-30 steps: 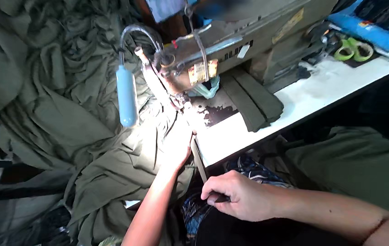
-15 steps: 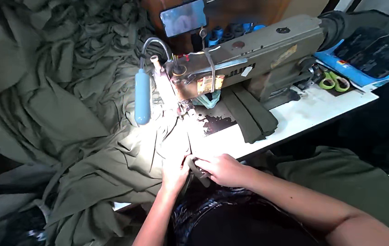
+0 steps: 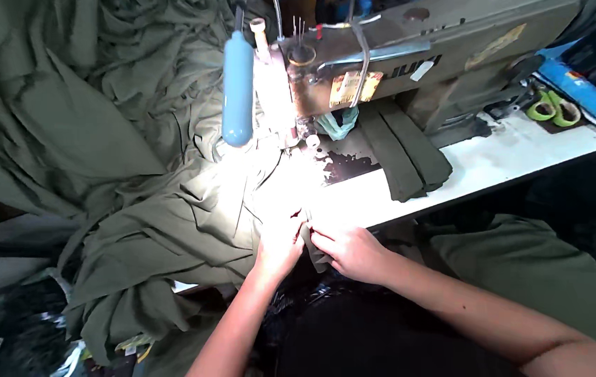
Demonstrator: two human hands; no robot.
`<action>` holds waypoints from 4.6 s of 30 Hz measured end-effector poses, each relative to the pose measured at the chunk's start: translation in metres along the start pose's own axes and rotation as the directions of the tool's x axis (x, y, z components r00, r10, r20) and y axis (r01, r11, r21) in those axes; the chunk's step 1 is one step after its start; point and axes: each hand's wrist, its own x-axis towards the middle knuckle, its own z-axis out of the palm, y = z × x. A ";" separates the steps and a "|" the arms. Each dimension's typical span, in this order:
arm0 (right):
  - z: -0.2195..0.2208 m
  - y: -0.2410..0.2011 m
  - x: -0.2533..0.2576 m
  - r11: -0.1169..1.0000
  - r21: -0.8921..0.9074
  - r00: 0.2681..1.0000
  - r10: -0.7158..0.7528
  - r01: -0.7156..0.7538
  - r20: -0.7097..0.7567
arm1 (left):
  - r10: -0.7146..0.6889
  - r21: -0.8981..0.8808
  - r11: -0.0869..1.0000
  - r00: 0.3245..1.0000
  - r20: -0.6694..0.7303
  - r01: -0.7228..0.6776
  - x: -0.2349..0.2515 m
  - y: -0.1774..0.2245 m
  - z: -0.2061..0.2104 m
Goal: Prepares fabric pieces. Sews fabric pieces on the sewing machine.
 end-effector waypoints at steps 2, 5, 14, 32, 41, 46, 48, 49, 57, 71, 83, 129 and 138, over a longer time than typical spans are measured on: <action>0.001 0.000 -0.001 1.000 -0.004 1.000 -0.008 0.008 -0.011 | 0.016 -0.014 1.000 1.000 -0.024 -0.016 -0.001 -0.002 0.001; 0.005 -0.001 -0.004 1.000 -0.015 0.999 -0.018 0.017 -0.037 | 0.035 -0.018 0.999 0.997 -0.070 -0.036 -0.001 -0.003 0.002; 0.005 -0.002 -0.007 1.000 -0.009 0.999 -0.010 0.010 -0.053 | 0.056 0.002 0.998 0.998 -0.009 -0.056 0.001 -0.001 0.005; 0.004 -0.003 -0.003 0.999 0.050 0.998 0.019 -0.016 -0.062 | 0.207 0.058 0.975 0.971 0.122 -0.215 -0.002 -0.011 -0.007; -0.001 -0.002 0.001 0.997 0.072 1.000 0.010 -0.011 0.019 | 0.162 0.105 0.980 0.984 0.078 -0.170 0.051 -0.033 -0.021; -0.002 -0.001 0.001 0.999 0.050 1.000 0.001 -0.002 0.012 | 0.156 0.232 0.957 0.984 0.086 -0.172 0.051 -0.035 -0.007; -0.003 -0.001 0.001 0.999 0.049 1.000 -0.004 0.003 0.012 | 0.163 0.186 0.967 0.983 0.090 -0.177 0.042 -0.028 -0.005; -0.004 -0.001 0.001 0.999 0.049 1.000 -0.005 0.004 0.014 | 0.162 0.166 0.970 0.983 0.089 -0.175 0.037 -0.025 -0.004; -0.008 -0.001 0.003 1.000 0.013 0.998 -0.006 0.005 0.068 | 0.228 0.114 0.968 0.972 -0.048 -0.222 0.010 -0.029 0.007; -0.015 0.001 0.016 0.998 0.027 0.990 0.046 -0.050 0.134 | 0.275 0.155 0.951 0.961 -0.037 -0.266 0.022 -0.038 0.006; -0.032 0.019 0.052 0.979 0.032 0.917 0.178 -0.202 0.356 | 0.271 0.194 0.943 0.962 0.032 -0.272 0.057 -0.051 0.001; 0.004 0.008 0.005 1.000 0.021 0.986 0.013 -0.010 -0.168 | -0.391 0.571 0.814 0.627 0.674 -0.105 0.086 0.052 -0.073; 0.007 0.001 0.016 1.000 0.005 0.986 0.030 -0.029 -0.163 | -0.168 0.665 0.718 0.876 0.452 -0.205 0.084 0.001 -0.057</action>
